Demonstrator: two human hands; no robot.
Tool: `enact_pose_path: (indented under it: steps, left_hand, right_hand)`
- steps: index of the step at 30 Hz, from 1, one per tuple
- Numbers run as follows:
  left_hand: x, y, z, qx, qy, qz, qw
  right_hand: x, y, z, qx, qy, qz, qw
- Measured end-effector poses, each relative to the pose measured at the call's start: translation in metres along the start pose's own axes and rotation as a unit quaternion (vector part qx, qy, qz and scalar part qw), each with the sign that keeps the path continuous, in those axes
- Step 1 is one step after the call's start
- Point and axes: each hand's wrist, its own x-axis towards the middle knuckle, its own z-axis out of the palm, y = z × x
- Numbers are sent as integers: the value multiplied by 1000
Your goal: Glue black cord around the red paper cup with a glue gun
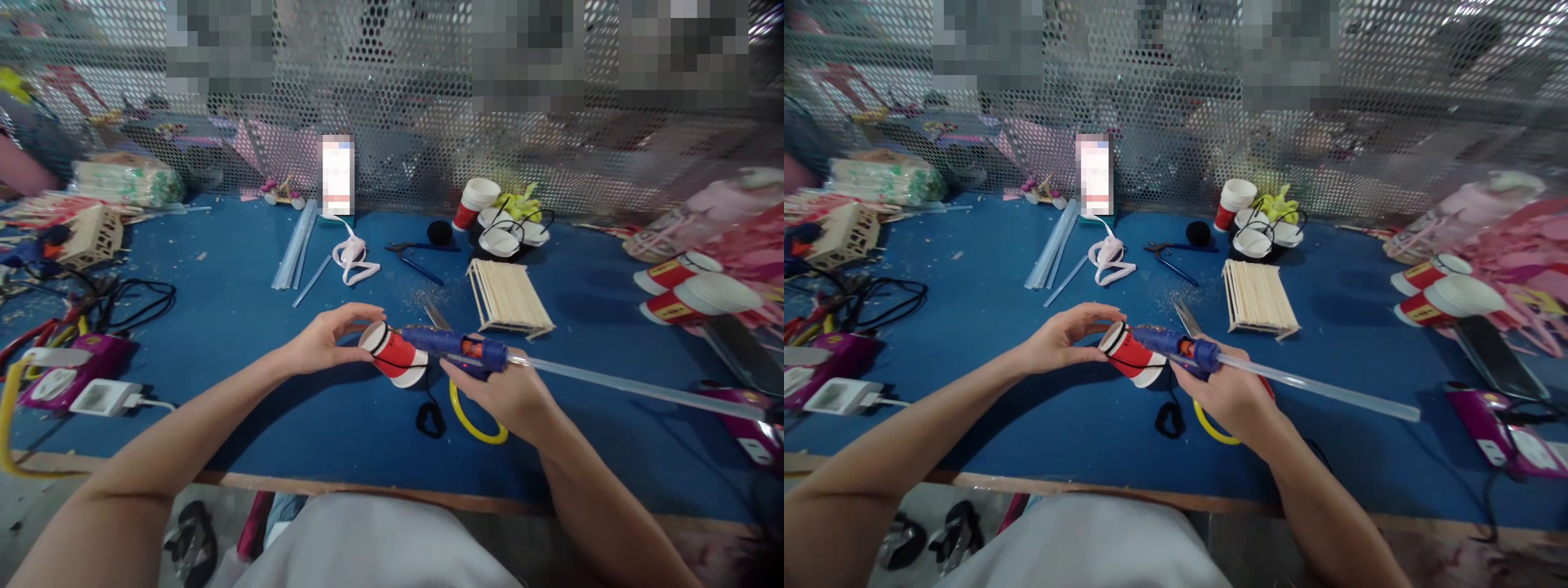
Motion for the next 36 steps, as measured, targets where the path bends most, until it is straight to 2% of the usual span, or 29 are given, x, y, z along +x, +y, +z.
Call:
enact_pose_path:
  steps: [5, 8, 11, 13, 15, 17, 19, 23, 26, 29, 30, 32, 34, 35, 36]
  left_hand:
    - [0, -1, -1, -4, -1, 7, 1000]
    - [0, 1, 0, -4, 1, 3, 1000]
    - [0, 2, 1, -3, 4, -3, 1000]
    - [0, 2, 2, -4, 4, -4, 1000]
    - [-1, 1, 2, -1, 2, -2, 1000]
    - [-1, 0, 2, 2, 3, 1, 1000]
    - [-1, 1, 2, 5, 5, 0, 1000]
    - [-1, 4, 3, 12, 14, -13, 1000]
    - [0, 4, 3, 13, 16, -19, 1000]
    - [0, 2, 3, 13, 18, -13, 1000]
    - [0, 1, 3, 14, 19, -11, 1000]
    - [-1, 0, 3, 17, 22, -8, 1000]
    - [0, 0, 4, 18, 21, -7, 1000]
    - [0, 1, 4, 19, 21, -7, 1000]
    - [0, 1, 4, 19, 21, -7, 1000]
  right_hand:
    - [9, -3, -1, 28, -9, -17, 999]
    - [15, -9, -4, 132, -16, 75, 988]
    - [17, -12, -10, 215, -8, 195, 957]
    - [18, -8, -15, 253, 21, 242, 936]
    - [18, 3, -21, 276, 80, 275, 917]
    - [21, 21, -26, 234, 146, 301, 913]
    - [24, 41, -31, 126, 164, 348, 915]
    - [33, 78, -33, -53, 119, 423, 897]
    - [35, 94, -27, -88, 111, 447, 883]
    - [35, 101, -20, -104, 74, 475, 871]
    - [34, 100, -19, -121, 74, 473, 869]
    - [34, 90, -17, -159, 112, 434, 880]
    - [34, 69, -17, -160, 166, 339, 912]
    - [34, 53, -16, -126, 175, 276, 937]
    - [33, 36, -15, -67, 157, 199, 965]
